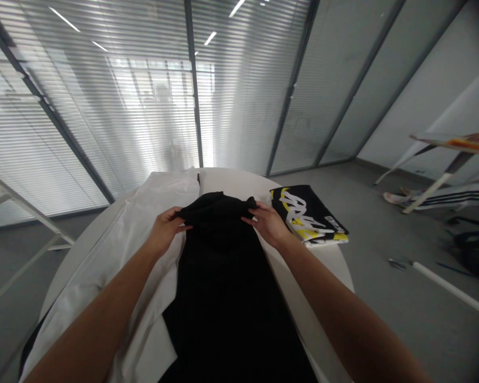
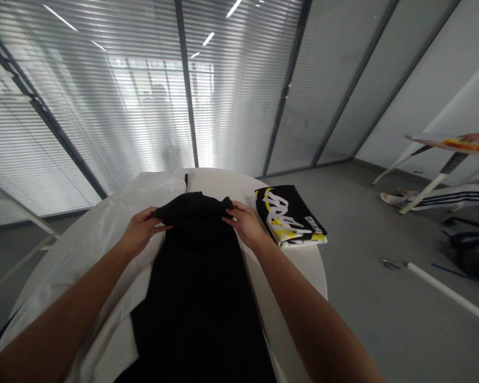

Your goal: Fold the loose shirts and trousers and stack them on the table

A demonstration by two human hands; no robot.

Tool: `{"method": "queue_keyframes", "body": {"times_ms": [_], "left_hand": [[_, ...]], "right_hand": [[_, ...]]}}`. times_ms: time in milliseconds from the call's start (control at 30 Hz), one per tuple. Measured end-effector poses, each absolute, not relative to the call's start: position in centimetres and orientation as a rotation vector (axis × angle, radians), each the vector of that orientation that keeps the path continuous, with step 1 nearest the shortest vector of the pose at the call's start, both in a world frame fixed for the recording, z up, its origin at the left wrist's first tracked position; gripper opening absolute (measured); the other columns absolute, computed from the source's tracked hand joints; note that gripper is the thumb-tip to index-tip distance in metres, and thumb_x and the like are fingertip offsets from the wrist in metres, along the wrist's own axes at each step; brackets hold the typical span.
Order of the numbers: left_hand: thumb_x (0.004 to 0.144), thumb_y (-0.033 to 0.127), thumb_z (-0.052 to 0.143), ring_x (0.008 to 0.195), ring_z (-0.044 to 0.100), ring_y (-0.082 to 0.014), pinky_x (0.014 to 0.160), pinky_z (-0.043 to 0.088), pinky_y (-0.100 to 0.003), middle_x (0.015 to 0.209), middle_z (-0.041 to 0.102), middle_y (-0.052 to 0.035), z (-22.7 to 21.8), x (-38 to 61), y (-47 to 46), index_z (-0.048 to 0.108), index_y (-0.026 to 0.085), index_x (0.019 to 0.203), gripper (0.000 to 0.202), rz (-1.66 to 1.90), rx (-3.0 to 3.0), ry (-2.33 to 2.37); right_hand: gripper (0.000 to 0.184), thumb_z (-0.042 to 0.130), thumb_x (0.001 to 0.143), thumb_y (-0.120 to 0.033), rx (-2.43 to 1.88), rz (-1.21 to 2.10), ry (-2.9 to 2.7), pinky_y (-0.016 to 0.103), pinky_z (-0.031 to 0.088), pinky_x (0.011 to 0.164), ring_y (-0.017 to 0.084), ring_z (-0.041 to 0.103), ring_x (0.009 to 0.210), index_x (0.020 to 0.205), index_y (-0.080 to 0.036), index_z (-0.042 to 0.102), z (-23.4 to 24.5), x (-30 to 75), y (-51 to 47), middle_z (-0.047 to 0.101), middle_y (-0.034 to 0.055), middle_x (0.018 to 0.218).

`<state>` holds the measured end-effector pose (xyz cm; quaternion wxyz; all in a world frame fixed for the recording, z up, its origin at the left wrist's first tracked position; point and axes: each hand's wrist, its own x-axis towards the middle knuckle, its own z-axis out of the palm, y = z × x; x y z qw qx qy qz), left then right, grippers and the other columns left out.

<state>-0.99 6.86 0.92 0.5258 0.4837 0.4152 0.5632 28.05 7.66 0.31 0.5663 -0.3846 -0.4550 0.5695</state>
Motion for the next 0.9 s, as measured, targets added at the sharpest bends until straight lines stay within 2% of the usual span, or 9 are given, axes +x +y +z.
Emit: {"method": "queue_keyframes", "body": {"times_ms": [167, 400, 533, 667, 900], "left_hand": [[0.064, 0.024, 0.073, 0.083, 0.063, -0.0159, 0.088, 0.051, -0.036, 0.080, 0.068, 0.0002, 0.4, -1.1, 7.2, 0.068, 0.017, 0.079, 0.017, 1.455, 1.256, 1.023], [0.069, 0.022, 0.067, 0.083, 0.062, -0.0162, 0.083, 0.048, -0.032, 0.086, 0.068, -0.0025, 0.3, -1.5, 7.0, 0.068, 0.017, 0.076, 0.008, 1.291, 1.521, 1.054], [0.069, 0.016, 0.063, 0.082, 0.061, -0.0152, 0.081, 0.046, -0.030, 0.084, 0.068, -0.0016, 0.6, -1.7, 6.8, 0.063, 0.018, 0.070, 0.002, 1.226, 1.640, 1.060], [0.065, 0.012, 0.062, 0.084, 0.062, -0.0164, 0.082, 0.045, -0.031, 0.084, 0.068, -0.0025, 0.8, -1.8, 6.7, 0.061, 0.017, 0.067, 0.006, 1.156, 1.662, 0.990], [0.059, 0.006, 0.057, 0.087, 0.063, -0.0187, 0.083, 0.044, -0.033, 0.077, 0.066, -0.0023, 0.6, -2.0, 6.7, 0.063, 0.017, 0.061, 0.013, 1.060, 1.714, 0.857]], "right_hand": [[0.014, 0.063, 0.069, -0.027, -0.863, 1.301, -1.104, 0.037, 0.047, 0.085, 0.022, 0.056, 0.109, 0.083, -0.023, 0.065, 0.3, 27.9, 7.5, 0.065, 0.0016, 0.111], [0.013, 0.054, 0.064, -0.022, -0.829, 1.356, -1.139, 0.035, 0.047, 0.079, 0.026, 0.056, 0.110, 0.073, -0.020, 0.063, -0.3, 28.0, 7.6, 0.067, 0.0055, 0.111], [0.010, 0.057, 0.060, -0.020, -0.748, 1.425, -1.043, 0.033, 0.046, 0.074, 0.024, 0.061, 0.095, 0.068, -0.020, 0.063, -0.5, 28.1, 8.0, 0.070, 0.0041, 0.091], [0.012, 0.058, 0.053, -0.013, -0.713, 1.464, -0.972, 0.031, 0.045, 0.072, 0.021, 0.061, 0.084, 0.063, -0.020, 0.062, -0.7, 28.4, 8.4, 0.063, 0.0005, 0.070], [0.024, 0.044, 0.041, -0.009, -0.743, 1.407, -1.045, 0.031, 0.044, 0.073, 0.019, 0.061, 0.077, 0.057, -0.019, 0.059, -0.8, 28.9, 8.6, 0.057, -0.0011, 0.064]]}}
